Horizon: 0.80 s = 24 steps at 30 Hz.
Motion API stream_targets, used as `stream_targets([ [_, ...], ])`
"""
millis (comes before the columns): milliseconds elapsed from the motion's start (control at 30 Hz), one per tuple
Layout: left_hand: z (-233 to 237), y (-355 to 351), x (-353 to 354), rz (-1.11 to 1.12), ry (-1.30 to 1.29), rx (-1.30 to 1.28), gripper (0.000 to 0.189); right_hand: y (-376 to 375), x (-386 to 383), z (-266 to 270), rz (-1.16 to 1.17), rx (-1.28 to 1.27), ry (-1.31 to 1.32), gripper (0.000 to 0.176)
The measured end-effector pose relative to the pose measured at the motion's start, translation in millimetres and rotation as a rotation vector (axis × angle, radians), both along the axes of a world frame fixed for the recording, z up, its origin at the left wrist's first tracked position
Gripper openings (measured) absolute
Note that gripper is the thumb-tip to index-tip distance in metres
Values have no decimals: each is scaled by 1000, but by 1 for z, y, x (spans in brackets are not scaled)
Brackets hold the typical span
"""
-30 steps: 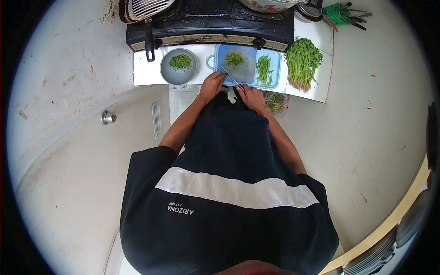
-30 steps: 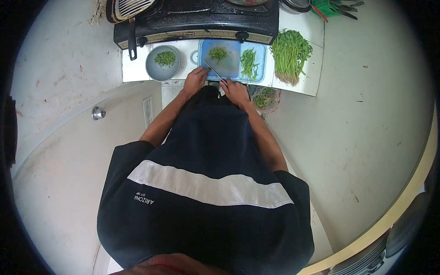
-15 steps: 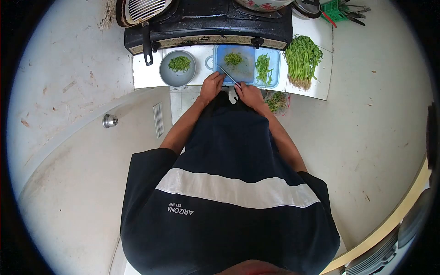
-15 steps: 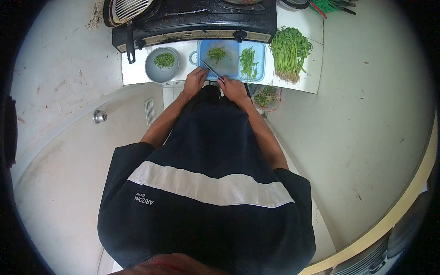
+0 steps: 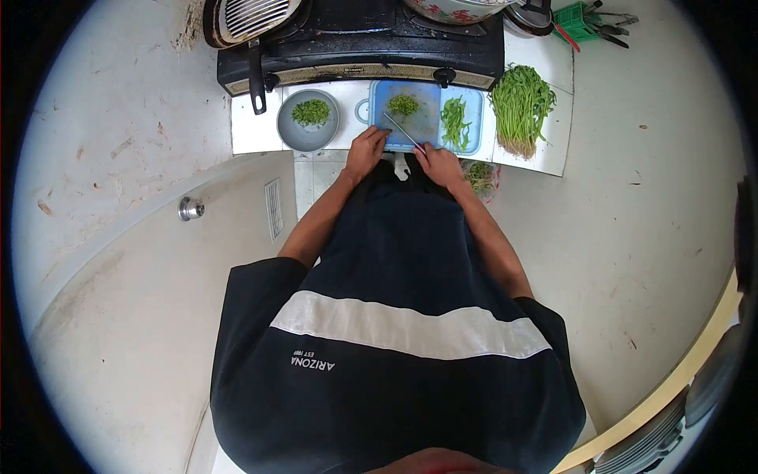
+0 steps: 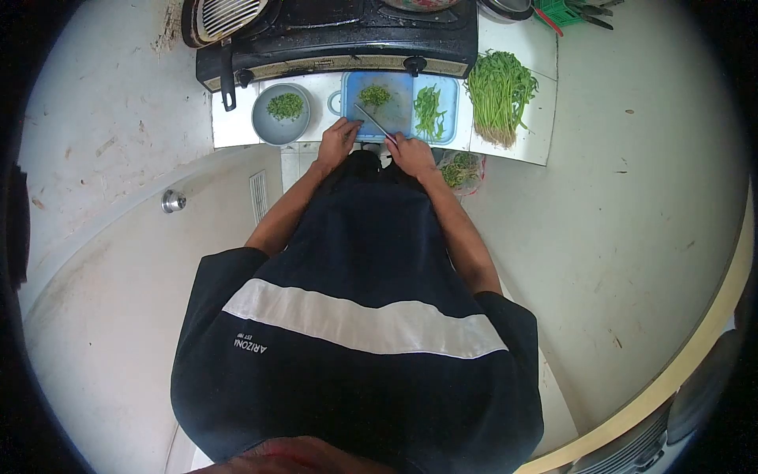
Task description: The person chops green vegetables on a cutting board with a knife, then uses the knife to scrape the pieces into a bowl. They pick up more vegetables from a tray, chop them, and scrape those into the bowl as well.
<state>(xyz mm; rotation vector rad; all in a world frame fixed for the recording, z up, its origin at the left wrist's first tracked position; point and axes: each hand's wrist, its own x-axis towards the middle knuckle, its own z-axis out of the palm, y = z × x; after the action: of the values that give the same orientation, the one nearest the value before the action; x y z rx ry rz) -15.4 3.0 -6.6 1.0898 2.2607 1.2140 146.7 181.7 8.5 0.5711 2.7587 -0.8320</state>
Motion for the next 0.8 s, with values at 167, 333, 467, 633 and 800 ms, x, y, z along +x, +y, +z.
stream_targets([
  [167,-4,-1,1,26,1,25,17,-13,1,-9,10,14,37,47],
  [333,-2,-1,0,17,-19,10,15,-27,2,-9,-37,-35,74,42],
  [467,-4,-2,0,6,21,14,15,-28,-1,-16,-30,2,119,41],
  [633,-5,-2,0,4,-18,-6,15,-32,-18,-9,4,61,99,42],
  [800,-1,0,1,23,-15,42,16,-27,-9,-10,-20,39,68,43],
])
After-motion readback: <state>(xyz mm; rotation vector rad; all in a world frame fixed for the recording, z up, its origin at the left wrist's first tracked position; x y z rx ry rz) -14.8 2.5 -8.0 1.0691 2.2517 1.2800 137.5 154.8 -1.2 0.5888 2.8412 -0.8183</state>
